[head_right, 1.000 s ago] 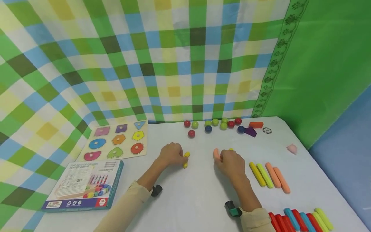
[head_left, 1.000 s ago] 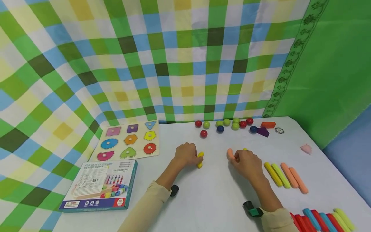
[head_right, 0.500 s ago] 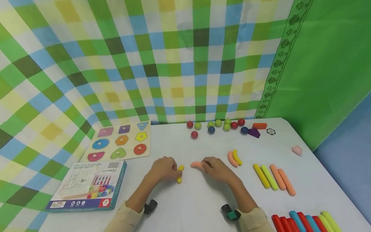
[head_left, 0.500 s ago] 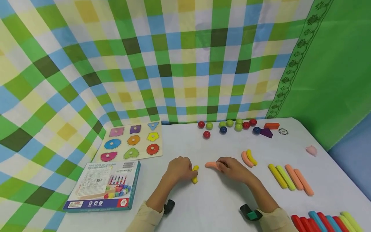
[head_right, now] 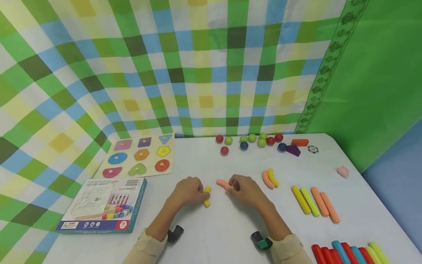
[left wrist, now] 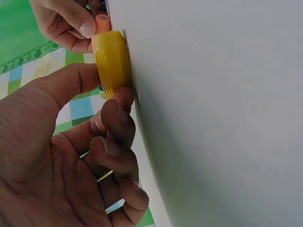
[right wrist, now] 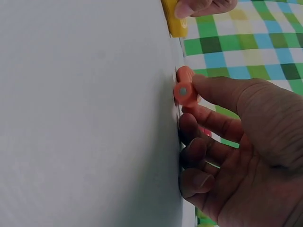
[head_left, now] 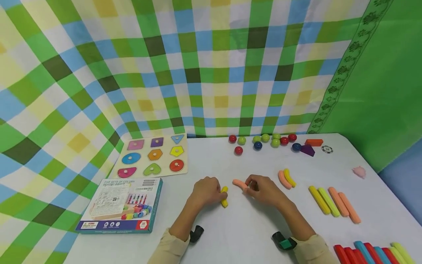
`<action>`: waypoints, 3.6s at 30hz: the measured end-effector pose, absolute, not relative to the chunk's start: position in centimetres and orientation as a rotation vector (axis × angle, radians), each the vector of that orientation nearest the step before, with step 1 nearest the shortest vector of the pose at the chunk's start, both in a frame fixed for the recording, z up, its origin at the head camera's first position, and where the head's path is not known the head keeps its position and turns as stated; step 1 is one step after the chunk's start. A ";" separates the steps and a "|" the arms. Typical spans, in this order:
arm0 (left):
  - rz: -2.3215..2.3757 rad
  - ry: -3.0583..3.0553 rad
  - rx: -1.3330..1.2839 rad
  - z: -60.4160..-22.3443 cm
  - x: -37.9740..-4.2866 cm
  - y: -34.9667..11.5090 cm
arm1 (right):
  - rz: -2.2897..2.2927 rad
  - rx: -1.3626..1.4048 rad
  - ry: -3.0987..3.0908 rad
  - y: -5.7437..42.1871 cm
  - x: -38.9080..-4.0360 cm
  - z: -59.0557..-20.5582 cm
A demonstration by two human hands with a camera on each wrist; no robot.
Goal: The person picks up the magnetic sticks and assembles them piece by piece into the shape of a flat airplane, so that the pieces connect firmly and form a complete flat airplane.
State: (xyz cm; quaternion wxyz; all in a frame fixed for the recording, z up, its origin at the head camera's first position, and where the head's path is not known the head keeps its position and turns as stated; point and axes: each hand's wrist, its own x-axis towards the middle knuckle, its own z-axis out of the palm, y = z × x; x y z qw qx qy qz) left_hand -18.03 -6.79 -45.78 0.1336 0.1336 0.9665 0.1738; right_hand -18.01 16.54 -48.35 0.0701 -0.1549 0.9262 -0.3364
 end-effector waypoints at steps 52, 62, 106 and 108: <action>0.671 2.722 0.500 -45.5 -18.1 -7.4 | -0.918 -0.106 3.064 26.1 -12.3 -40.3; 0.676 2.723 0.507 -45.6 -18.3 -7.6 | -0.544 0.194 2.766 33.7 -3.1 -44.1; 0.702 2.713 0.491 -45.8 -18.3 -7.9 | -0.784 -0.789 2.875 14.7 -17.8 -47.8; 0.704 2.713 0.485 -45.7 -18.4 -8.0 | -0.787 -0.819 2.873 14.3 -18.1 -47.9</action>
